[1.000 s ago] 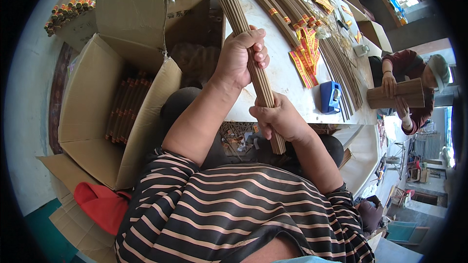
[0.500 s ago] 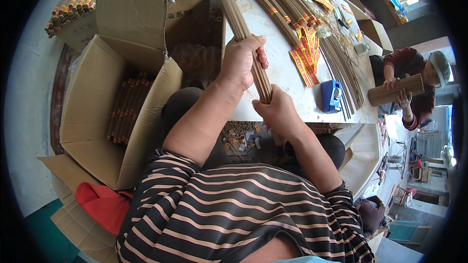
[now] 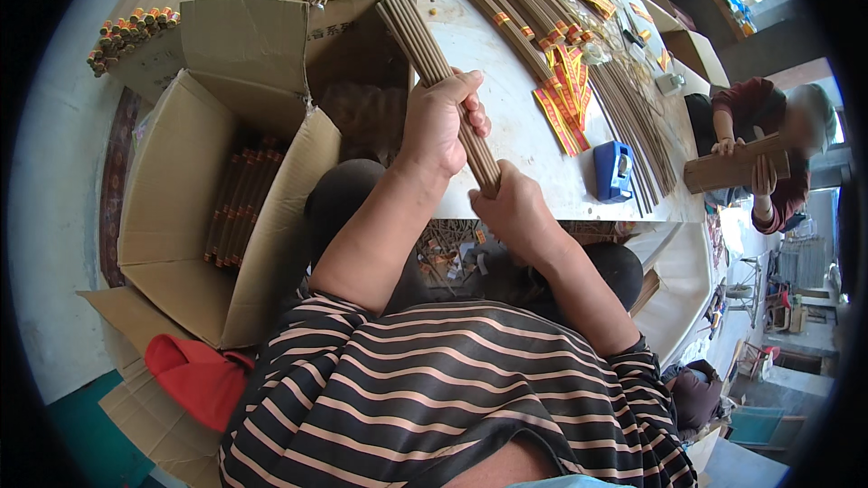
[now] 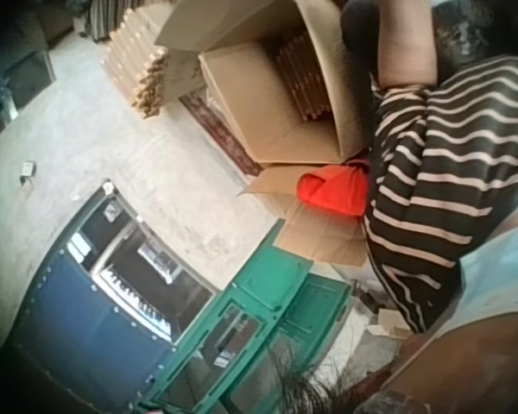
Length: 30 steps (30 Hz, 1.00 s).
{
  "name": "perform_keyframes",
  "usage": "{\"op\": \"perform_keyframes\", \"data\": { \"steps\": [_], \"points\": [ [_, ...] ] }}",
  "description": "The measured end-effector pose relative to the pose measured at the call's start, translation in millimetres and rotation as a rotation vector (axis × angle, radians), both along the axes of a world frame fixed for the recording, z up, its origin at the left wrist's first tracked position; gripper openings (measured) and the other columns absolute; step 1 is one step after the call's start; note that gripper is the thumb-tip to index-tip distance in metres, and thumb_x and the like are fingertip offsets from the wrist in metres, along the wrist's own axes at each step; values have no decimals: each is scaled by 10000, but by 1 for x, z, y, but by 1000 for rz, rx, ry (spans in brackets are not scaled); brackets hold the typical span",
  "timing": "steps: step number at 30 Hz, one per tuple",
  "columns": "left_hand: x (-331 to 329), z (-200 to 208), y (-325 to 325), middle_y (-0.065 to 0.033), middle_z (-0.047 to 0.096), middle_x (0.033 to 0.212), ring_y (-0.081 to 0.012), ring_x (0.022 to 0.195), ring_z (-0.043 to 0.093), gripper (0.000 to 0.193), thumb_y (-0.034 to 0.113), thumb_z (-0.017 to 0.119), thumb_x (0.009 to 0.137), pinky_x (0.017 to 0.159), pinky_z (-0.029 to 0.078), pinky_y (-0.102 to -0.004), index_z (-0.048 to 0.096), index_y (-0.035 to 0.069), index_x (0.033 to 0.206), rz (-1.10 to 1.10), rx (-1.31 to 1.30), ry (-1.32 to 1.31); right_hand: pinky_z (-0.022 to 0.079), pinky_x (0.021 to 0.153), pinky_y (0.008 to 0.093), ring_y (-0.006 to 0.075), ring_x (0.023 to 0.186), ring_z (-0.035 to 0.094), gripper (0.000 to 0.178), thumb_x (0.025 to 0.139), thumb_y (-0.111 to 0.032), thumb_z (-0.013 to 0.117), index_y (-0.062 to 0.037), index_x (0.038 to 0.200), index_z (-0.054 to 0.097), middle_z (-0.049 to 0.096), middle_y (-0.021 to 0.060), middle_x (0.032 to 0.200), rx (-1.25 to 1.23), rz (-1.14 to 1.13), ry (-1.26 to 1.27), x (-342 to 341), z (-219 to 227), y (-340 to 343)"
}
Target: The person gathers thin wooden sticks, aligns them into bundles, and wraps each bundle with a red and yellow paper band. The person then secures the band with a piece of tape from a blue dispenser and places the finished bundle into a cardboard box.
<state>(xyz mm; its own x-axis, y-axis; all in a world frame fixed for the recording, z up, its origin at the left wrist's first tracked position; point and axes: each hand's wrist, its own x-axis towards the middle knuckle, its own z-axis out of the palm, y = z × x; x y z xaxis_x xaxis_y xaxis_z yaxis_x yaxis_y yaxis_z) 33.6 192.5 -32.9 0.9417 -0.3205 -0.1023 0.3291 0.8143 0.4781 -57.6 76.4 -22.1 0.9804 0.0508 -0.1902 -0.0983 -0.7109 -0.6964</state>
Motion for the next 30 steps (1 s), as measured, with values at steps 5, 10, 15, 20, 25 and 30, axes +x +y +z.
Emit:
{"op": "perform_keyframes", "data": {
  "steps": [5, 10, 15, 20, 25, 30],
  "points": [
    [-12, 5, 3, 32, 459, 561, -85, 436, 411, 126, 109, 592, 819, 414, 358, -239, 481, 115, 760, -105, -227, -70, 391, 402, 231, 104, 436, 493, 165, 781, -109, 612, -31, 766, 469, 502, 26, 572, 853, 24, 659, -9, 18, -8],
    [-21, -2, -13, 12, 462, 570, -94, 464, 455, 140, 66, 611, 796, 435, 385, -244, 480, 115, 801, 109, 150, 52, 461, 553, 347, 237, 597, 591, 236, 758, -164, 600, 35, 785, 477, 559, 145, 621, -69, -61, 60, -10, -4, 0],
    [-16, -6, 7, -2, 445, 567, -113, 445, 429, 162, 13, 594, 768, 419, 375, -261, 471, 110, 806, -78, -194, 2, 432, 438, 280, 150, 474, 540, 173, 751, -101, 614, -1, 796, 481, 532, 57, 589, 617, -32, 483, -13, 12, 2],
    [-18, -4, 14, -12, 457, 574, -117, 448, 445, 151, 35, 599, 786, 417, 374, -263, 467, 105, 808, -32, -115, 27, 410, 395, 252, 119, 436, 505, 194, 756, -103, 626, -9, 808, 463, 518, 46, 587, 560, -59, 433, -12, 12, 17],
    [-23, -6, 17, -20, 455, 573, -119, 444, 446, 169, 25, 601, 783, 427, 376, -261, 453, 107, 782, 16, -38, 92, 405, 430, 239, 90, 487, 501, 220, 766, -139, 635, -16, 833, 465, 526, 37, 613, 96, -38, 135, -15, -4, 25],
    [-22, -5, 27, 19, 450, 570, -90, 459, 430, 126, 79, 599, 809, 451, 384, -250, 483, 111, 773, -94, -234, -66, 393, 377, 227, 102, 422, 505, 186, 771, -120, 630, 5, 802, 495, 543, 40, 589, 770, 13, 634, -11, 15, 15]
  ]
}}
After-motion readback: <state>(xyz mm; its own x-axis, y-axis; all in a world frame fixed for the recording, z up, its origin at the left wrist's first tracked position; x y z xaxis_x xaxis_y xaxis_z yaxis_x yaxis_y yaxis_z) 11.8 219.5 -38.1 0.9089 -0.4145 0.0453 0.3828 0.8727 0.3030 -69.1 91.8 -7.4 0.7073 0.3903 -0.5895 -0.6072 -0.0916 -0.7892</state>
